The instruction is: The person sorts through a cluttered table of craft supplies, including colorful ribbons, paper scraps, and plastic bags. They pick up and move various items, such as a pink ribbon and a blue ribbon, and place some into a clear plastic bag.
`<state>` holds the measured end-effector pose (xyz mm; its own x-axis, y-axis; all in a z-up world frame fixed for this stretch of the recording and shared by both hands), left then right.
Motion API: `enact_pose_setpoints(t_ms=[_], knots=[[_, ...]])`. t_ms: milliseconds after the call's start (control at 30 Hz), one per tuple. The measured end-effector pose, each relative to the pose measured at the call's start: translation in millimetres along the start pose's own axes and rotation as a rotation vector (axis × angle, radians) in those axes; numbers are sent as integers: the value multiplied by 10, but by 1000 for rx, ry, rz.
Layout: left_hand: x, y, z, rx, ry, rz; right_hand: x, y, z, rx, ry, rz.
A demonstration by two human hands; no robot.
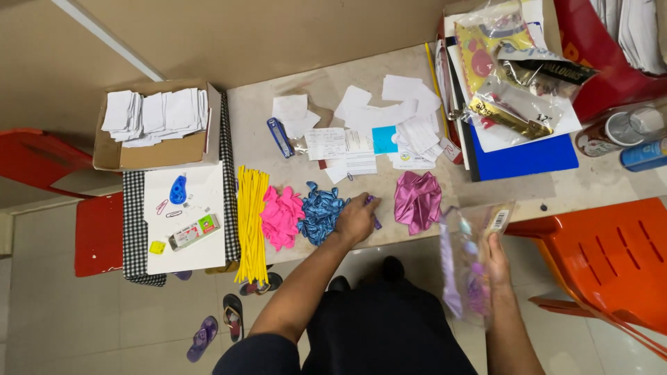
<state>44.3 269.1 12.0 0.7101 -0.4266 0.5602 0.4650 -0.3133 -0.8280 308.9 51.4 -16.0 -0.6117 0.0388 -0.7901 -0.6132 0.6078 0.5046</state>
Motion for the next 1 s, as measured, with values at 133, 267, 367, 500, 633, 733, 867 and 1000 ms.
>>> enact_pose_setpoints(t_ms=[133, 267, 367, 500, 633, 733, 867, 1000], knots=[[-156, 473, 177, -123, 30, 319, 348, -473, 230, 54, 168, -45], [-335, 793, 103, -59, 105, 503, 1249, -981, 346, -118, 16, 215], [-336, 802, 12, -51, 176, 546, 1246, -1315, 891, -138, 62, 219], [-361, 850, -67, -84, 202, 461, 1139, -1227, 897, -160, 125, 215], [-499, 807, 77, 50, 131, 269, 797, -658, 762, -197, 156, 206], [-581, 484, 200, 182, -172, -172, 636, -331, 698, -227, 177, 197], [-772, 324, 261, 168, -522, -1177, 399, 246, 631, -279, 199, 177], [-250, -202, 300, 146, -412, -1737, 242, 684, 619, -327, 212, 155]])
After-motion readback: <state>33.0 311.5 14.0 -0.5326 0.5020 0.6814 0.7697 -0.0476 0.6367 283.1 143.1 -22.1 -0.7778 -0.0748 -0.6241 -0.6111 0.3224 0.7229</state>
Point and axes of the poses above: each hand's wrist, its own z-axis towards the middle knuckle, its own y-axis out of the palm, x = y × z, the point moved 5 cm from there along z, towards the middle knuckle, and after that the axes turned 6 degrees about -y, right-handed, at the moved point
